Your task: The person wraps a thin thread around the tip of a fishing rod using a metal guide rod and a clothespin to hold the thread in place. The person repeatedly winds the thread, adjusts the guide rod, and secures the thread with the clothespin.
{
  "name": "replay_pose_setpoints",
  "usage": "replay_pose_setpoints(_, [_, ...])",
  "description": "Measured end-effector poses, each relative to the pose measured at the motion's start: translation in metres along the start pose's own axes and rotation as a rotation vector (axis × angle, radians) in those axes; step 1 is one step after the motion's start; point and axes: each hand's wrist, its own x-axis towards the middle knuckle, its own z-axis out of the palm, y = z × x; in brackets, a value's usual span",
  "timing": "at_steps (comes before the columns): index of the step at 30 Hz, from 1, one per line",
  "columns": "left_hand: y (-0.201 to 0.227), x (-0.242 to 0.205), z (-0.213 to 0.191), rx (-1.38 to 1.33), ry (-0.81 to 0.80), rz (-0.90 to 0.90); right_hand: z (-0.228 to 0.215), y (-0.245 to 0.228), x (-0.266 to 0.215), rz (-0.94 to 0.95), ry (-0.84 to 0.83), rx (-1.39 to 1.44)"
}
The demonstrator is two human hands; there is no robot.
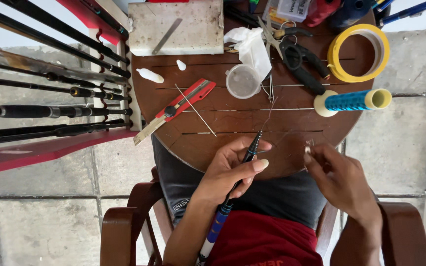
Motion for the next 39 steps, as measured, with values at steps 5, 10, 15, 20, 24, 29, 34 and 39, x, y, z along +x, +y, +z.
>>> replay_pose_setpoints(5, [-0.006, 0.004, -0.002, 0.03, -0.026, -0.035, -0.011, -0.02, -0.024, -0.102, 0.046, 0.235])
replay_pose_setpoints(10, [-0.009, 0.005, -0.001, 0.042, 0.002, -0.029, -0.007, -0.025, -0.032, -0.245, 0.157, 0.371])
replay_pose_setpoints(15, [-0.011, 0.006, 0.002, 0.03, 0.027, -0.06, 0.019, -0.032, -0.038, -0.227, 0.376, 0.649])
replay_pose_setpoints(20, [-0.018, 0.008, -0.002, -0.023, -0.029, -0.034, 0.045, -0.019, -0.032, -0.332, 0.432, 0.717])
replay_pose_setpoints(24, [-0.019, 0.009, -0.005, -0.048, -0.116, 0.01, 0.062, -0.004, -0.022, -0.598, 0.435, 0.747])
replay_pose_setpoints(29, [-0.021, 0.01, -0.007, -0.085, -0.169, 0.016, 0.061, -0.023, -0.019, -0.59, 0.383, 0.751])
replay_pose_setpoints(34, [-0.025, 0.011, -0.009, -0.076, -0.178, 0.016, 0.059, -0.026, -0.017, -0.627, 0.327, 0.759])
replay_pose_setpoints(39, [-0.026, 0.011, -0.01, -0.118, -0.205, 0.006, 0.06, -0.024, -0.017, -0.63, 0.323, 0.758])
